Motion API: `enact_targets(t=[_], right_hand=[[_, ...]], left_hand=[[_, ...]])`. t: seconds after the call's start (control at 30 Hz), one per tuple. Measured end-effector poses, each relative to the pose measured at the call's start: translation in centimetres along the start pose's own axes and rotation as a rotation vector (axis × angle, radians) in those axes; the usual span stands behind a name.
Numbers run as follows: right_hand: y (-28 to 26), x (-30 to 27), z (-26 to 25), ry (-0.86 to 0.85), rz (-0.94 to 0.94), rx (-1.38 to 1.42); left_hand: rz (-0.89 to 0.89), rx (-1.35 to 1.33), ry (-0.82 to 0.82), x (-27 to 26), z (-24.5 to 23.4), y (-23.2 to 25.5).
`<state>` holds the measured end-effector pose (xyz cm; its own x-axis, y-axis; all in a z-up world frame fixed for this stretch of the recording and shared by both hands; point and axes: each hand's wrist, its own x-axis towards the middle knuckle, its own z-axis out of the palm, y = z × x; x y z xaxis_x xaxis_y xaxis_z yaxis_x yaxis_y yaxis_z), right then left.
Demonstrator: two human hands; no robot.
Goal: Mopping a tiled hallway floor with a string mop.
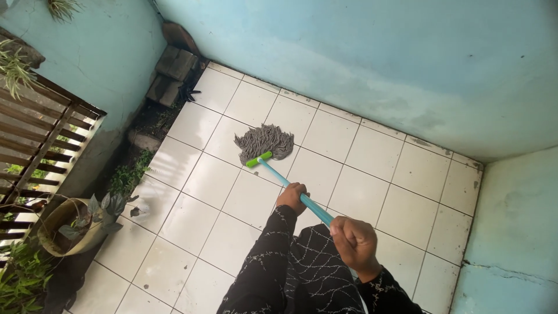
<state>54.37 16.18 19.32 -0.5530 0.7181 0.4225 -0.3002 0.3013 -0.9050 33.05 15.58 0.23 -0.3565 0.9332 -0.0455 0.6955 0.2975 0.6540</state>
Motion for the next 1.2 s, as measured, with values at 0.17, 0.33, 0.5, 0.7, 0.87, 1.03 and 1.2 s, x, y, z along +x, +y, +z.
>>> enact_targets(t=[0.17,0.33,0.5,0.7,0.87,1.03,1.2], right_hand=[[5.0,0.1,4.8,-0.026,0.054,-0.04],[6.7,3.4,9.6,-0.065,0.138,-0.135],[9.9,6.0,12.4,-0.04,0.178,-0.145],[10.8,5.9,13.3,0.05,0.192,-0.231],[9.2,4.5,13.6,0.13,0.203,-0.261],[6.6,2.6,12.7,0.163,0.197,-0.306],[3.1,-0.7,10.3,0.196,0.212,-0.299]], left_hand=[[-0.075,0.02,-0.012,1.7,-2.3,-6.1],[-0.143,0.039,-0.032,4.6,-5.2,-11.2],[-0.163,0.054,-0.016,7.9,-6.3,-15.6],[-0.174,0.004,-0.001,8.6,-6.1,-16.5],[-0.097,-0.008,0.088,6.6,-4.0,-16.9],[-0.078,-0.033,0.13,3.1,-3.9,-14.0],[-0.083,-0.085,0.141,-1.6,-3.1,-9.0]])
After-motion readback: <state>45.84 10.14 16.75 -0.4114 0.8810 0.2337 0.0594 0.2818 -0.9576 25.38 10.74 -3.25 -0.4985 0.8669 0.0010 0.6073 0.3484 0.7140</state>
